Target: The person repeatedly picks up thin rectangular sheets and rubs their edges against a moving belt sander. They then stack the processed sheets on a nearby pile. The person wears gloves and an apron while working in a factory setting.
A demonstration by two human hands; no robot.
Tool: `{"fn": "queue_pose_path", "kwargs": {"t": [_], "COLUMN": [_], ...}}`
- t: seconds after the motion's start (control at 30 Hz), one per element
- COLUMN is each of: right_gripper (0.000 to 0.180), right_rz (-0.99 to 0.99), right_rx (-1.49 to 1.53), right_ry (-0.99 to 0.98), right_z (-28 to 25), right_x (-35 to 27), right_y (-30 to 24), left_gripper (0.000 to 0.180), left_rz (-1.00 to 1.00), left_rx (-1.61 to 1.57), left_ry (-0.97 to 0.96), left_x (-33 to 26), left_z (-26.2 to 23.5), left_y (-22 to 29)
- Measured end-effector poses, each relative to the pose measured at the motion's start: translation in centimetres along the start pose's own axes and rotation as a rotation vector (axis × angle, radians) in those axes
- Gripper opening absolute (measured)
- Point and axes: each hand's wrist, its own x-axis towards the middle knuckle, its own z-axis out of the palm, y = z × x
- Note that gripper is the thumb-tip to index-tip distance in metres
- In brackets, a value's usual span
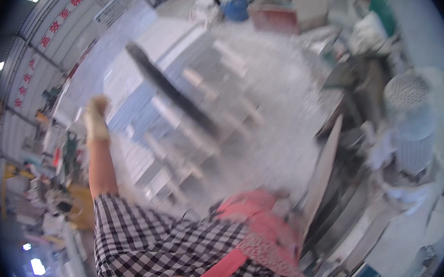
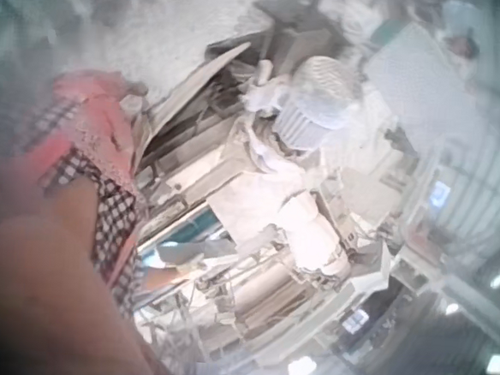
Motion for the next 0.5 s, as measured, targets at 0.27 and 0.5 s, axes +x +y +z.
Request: {"fn": "queue_pose_path", "kwargs": {"t": [0.27, 0.5], "right_gripper": [0.068, 0.073], "right_rz": [0.183, 0.137], "right_rx": [0.025, 0.118], "right_ry": [-0.083, -0.04], "right_z": [2.4, 5.2], "right_x": [-2.3, -1.5], "right_y": [0.9, 6.2], "left_gripper": [0.044, 0.031], "left_rz": [0.284, 1.093], "left_rx": [-0.372, -0.72], "left_ry": [-1.732, -2.147], "left_x": [-28.9, -45.2], "left_z": [28.6, 28.7], "left_y": [19.3, 32.9]}}
